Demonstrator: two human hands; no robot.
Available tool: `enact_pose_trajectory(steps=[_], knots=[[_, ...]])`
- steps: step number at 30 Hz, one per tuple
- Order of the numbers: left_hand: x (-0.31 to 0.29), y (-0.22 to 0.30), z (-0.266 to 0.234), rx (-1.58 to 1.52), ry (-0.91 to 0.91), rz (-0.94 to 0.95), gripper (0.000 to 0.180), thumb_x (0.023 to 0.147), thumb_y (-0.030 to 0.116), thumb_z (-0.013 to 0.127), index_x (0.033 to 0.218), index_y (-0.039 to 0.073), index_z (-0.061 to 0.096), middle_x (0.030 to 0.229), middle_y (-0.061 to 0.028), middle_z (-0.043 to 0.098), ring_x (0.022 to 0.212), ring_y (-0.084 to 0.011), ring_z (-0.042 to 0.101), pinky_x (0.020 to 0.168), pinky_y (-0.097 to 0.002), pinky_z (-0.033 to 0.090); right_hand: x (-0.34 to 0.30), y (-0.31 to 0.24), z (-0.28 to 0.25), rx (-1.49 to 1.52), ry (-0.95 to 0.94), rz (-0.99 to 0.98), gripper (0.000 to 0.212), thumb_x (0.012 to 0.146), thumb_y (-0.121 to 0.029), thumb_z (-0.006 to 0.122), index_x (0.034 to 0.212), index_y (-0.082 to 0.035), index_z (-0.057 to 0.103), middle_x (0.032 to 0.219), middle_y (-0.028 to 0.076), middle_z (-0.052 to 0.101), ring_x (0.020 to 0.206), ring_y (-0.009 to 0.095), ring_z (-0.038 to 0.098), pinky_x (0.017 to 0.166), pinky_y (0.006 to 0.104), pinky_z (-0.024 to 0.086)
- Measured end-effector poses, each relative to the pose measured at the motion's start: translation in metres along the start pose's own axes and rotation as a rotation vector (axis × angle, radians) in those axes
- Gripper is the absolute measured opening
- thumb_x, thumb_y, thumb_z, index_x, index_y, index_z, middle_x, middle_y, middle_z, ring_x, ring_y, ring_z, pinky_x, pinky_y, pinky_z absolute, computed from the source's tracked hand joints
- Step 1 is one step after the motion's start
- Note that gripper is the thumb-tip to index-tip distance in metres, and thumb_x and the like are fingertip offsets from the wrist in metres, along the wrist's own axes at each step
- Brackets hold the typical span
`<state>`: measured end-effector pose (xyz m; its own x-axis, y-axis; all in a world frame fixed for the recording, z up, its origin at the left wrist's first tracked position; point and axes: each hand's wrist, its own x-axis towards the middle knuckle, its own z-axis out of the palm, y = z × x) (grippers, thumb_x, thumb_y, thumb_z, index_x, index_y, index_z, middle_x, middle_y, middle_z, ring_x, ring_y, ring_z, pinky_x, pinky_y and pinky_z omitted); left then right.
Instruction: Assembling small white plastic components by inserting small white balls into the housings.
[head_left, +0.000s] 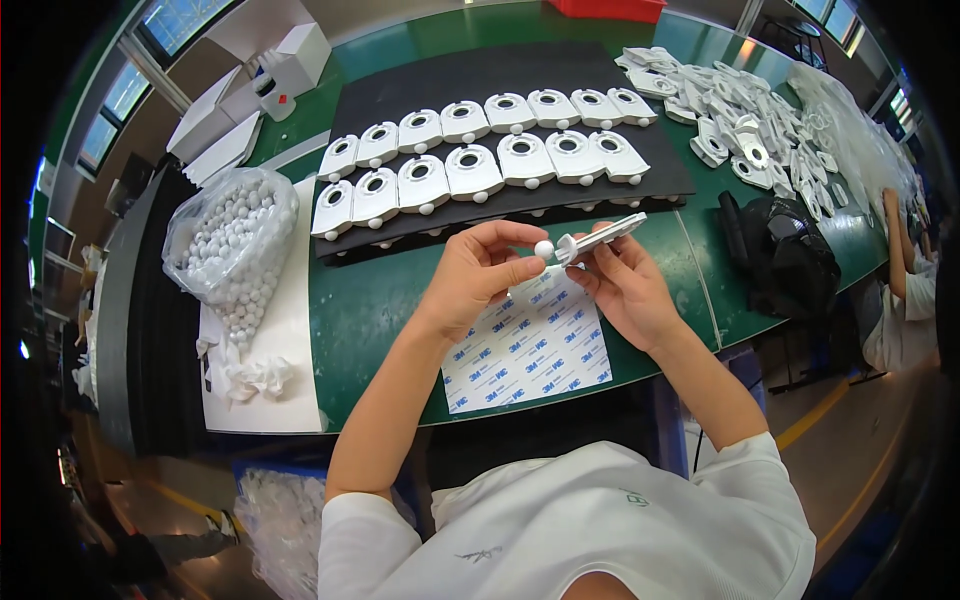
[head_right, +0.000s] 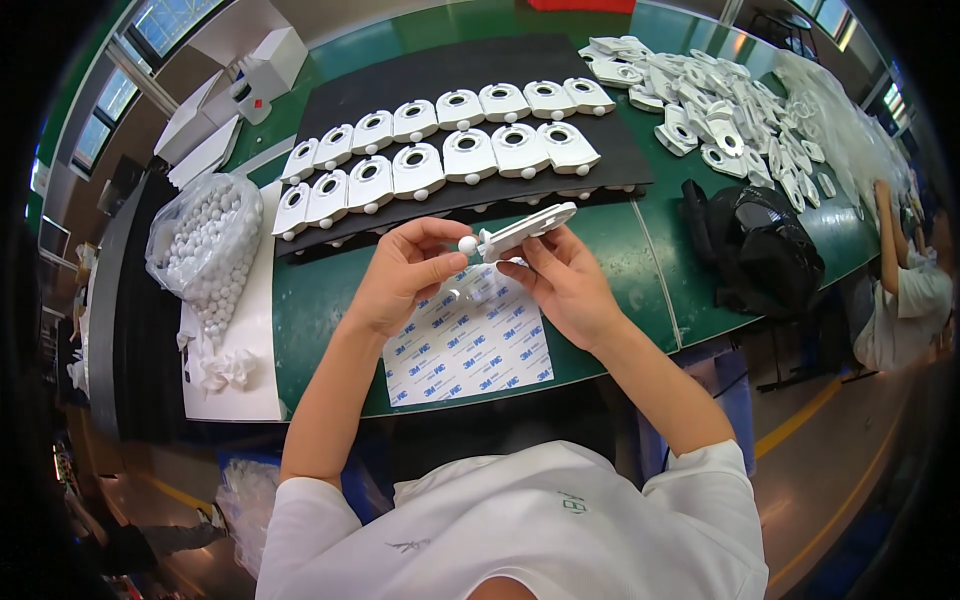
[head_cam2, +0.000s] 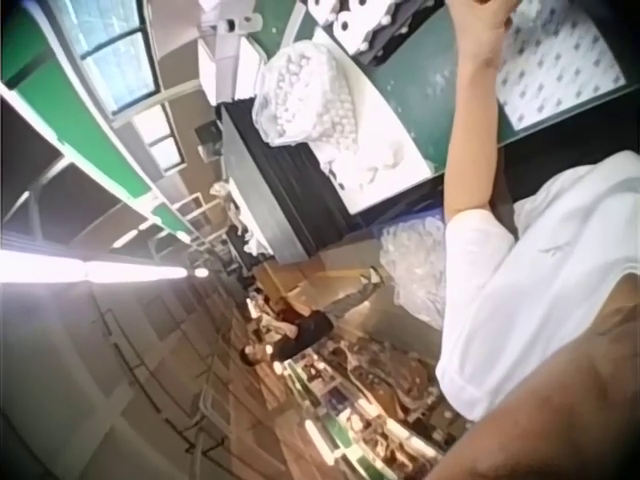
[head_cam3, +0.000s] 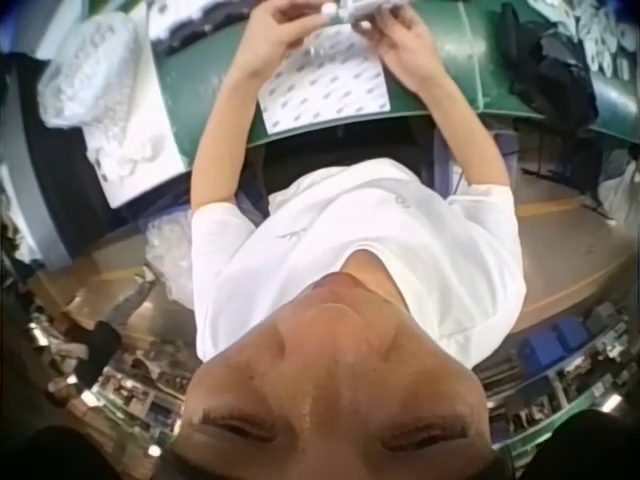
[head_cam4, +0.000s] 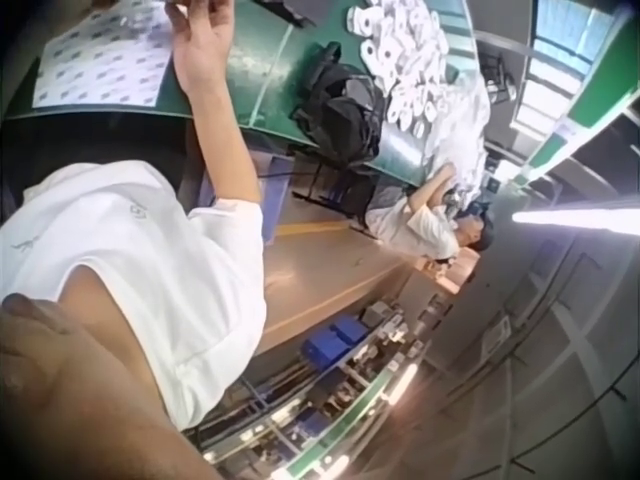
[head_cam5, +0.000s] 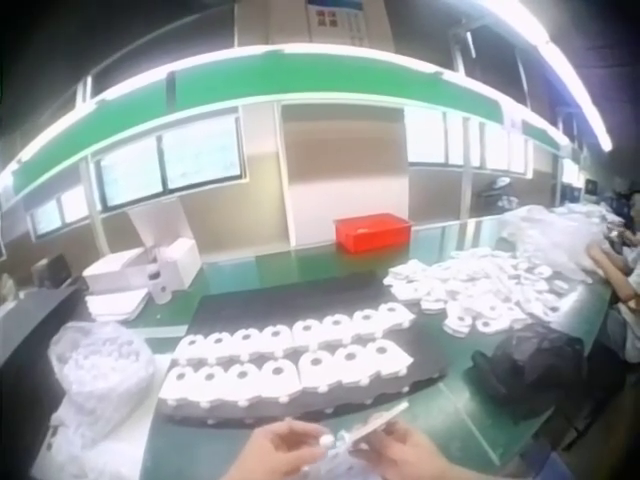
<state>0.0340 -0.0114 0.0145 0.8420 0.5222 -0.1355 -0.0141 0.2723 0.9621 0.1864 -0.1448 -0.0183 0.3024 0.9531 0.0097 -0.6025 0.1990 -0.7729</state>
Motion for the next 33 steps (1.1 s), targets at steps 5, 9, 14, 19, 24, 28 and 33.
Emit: enact_pose_trajectory(steps=[5,9,14,19,24,28,33], knots=[[-0.001,0.0,0.003,0.021,0.011,0.017,0.027,0.069,0.006,0.073,0.095,0.006,0.064,0.072,0.001,0.059,0.055,-0.0021,0.045,0.043,-0.0155,0.028,-0.001,0.0,0.001,-0.008,0.007,0.005,0.019,0.093,-0.013,0.044,0.111,-0.012,0.05,0.111,0.006,0.054,0.102,0.016,0.053,0.09,0.0321,0.043],[-0.002,0.003,0.003,0.078,-0.01,0.024,0.027,0.069,0.006,0.073,0.095,0.006,0.064,0.078,0.0018,0.061,0.063,-0.0013,0.049,0.05,-0.0153,0.035,-0.001,-0.001,0.0,-0.027,-0.007,-0.017,0.019,0.093,-0.013,0.043,0.111,-0.011,0.049,0.111,0.006,0.054,0.101,0.016,0.053,0.089,0.0316,0.044],[0.002,-0.003,0.002,0.258,0.009,0.241,0.027,0.062,0.003,0.077,0.086,0.005,0.065,0.07,0.001,0.059,0.059,-0.0033,0.05,0.05,-0.0165,0.037,-0.001,-0.005,0.007,-0.081,0.011,0.02,0.02,0.093,-0.013,0.044,0.113,-0.009,0.047,0.11,0.006,0.054,0.101,0.014,0.053,0.087,0.0293,0.044],[-0.004,0.001,0.003,0.27,-0.042,0.252,0.023,0.062,0.007,0.077,0.08,0.002,0.064,0.062,0.0038,0.052,0.054,-0.0005,0.041,0.05,-0.0172,0.033,-0.004,-0.007,0.017,-0.146,0.051,0.11,0.023,0.092,-0.016,0.047,0.113,-0.006,0.045,0.093,0.002,0.056,0.079,0.007,0.054,0.069,0.0223,0.046],[-0.006,-0.001,0.006,0.22,-0.18,0.323,0.022,0.064,0.006,0.077,0.074,0.004,0.058,0.061,0.0063,0.043,0.057,-0.0003,0.038,0.05,-0.0173,0.03,-0.009,-0.006,0.017,-0.253,0.031,0.03,0.024,0.091,-0.015,0.049,0.112,-0.005,0.044,0.082,-0.001,0.052,0.063,0.004,0.047,0.056,0.018,0.04],[-0.012,0.001,0.007,0.241,-0.189,0.39,0.022,0.065,0.007,0.077,0.075,0.004,0.057,0.06,0.0059,0.042,0.054,-0.0009,0.035,0.048,-0.0185,0.027,-0.009,-0.004,0.021,-0.249,0.051,-0.011,0.022,0.092,-0.016,0.049,0.112,-0.007,0.044,0.08,-0.002,0.052,0.06,0.003,0.045,0.054,0.0172,0.038],[-0.013,0.017,0.005,0.38,-0.11,0.423,0.033,0.061,0.012,0.08,0.087,0.004,0.061,0.057,0.0066,0.038,0.052,-0.0019,0.033,0.047,-0.0193,0.025,-0.006,-0.004,0.021,-0.22,0.003,-0.081,0.022,0.092,-0.017,0.049,0.112,-0.009,0.045,0.083,-0.001,0.054,0.061,0.003,0.045,0.054,0.017,0.036]])
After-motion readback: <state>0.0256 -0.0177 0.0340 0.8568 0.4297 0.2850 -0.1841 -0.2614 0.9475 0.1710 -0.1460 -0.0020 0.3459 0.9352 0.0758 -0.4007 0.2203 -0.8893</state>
